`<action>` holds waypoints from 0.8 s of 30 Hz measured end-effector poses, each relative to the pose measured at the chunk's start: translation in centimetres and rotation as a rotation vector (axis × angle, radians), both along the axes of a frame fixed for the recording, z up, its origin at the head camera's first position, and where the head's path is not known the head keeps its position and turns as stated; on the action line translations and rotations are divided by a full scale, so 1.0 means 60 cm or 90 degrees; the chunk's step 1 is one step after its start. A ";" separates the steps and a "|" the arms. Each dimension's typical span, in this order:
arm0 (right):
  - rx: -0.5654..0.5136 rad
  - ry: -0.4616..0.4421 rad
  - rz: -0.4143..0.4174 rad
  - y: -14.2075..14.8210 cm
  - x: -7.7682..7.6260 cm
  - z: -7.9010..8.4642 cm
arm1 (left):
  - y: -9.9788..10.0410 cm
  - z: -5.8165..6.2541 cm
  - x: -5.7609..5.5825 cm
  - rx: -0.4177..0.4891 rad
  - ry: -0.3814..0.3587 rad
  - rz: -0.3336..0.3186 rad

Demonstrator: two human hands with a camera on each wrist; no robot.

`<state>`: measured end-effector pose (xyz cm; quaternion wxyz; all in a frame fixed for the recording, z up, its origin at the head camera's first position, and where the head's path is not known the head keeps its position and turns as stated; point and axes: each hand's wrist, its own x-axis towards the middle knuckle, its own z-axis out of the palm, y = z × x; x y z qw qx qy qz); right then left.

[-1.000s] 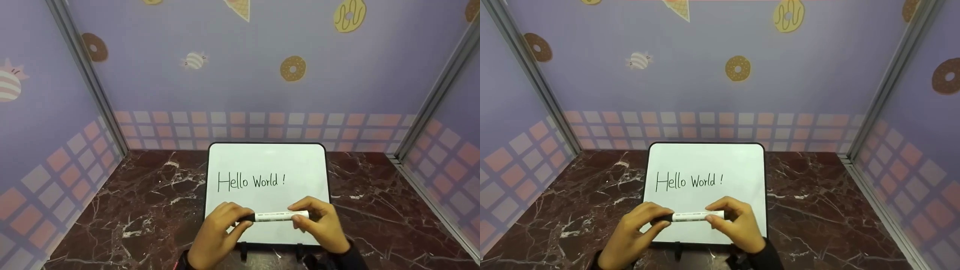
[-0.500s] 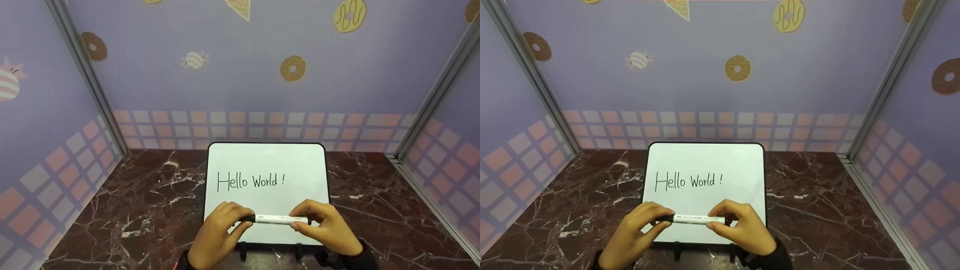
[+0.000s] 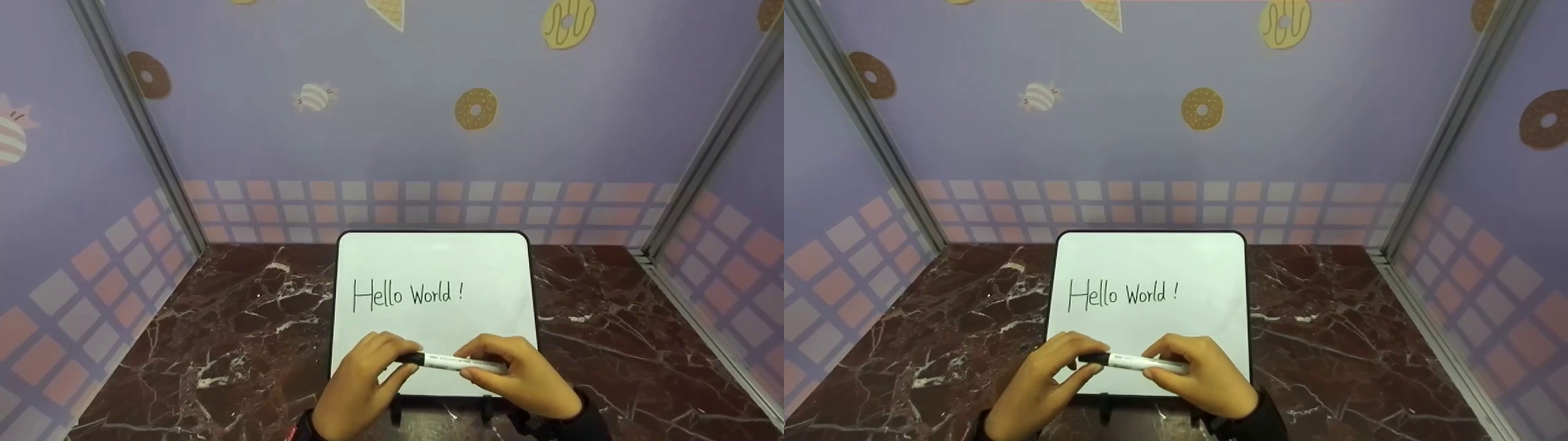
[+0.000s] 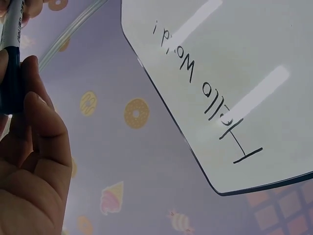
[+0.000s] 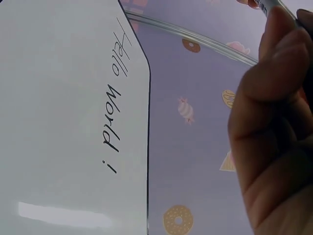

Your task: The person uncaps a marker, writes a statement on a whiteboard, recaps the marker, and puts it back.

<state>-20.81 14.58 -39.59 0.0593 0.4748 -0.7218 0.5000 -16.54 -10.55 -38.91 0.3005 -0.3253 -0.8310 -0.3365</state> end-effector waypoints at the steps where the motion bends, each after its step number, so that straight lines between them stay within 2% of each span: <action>1: 0.002 0.000 -0.010 0.002 -0.001 0.000 | -0.001 0.000 -0.001 0.005 0.002 0.004; 7: -0.012 -0.004 -0.087 0.025 -0.011 -0.005 | -0.015 0.001 -0.009 0.027 0.027 0.044; 12: -0.050 0.008 -0.180 0.053 -0.020 -0.004 | -0.026 0.000 -0.010 0.033 0.008 0.079; 14: -0.065 0.018 -0.229 0.062 -0.017 0.008 | -0.033 -0.003 -0.012 0.025 -0.018 0.101; 19: -0.089 0.021 -0.385 0.094 -0.013 0.035 | -0.067 -0.012 -0.024 -0.004 -0.124 0.180; 24: -0.090 -0.014 -0.567 0.147 -0.042 0.007 | -0.104 -0.031 -0.039 -0.027 -0.186 0.262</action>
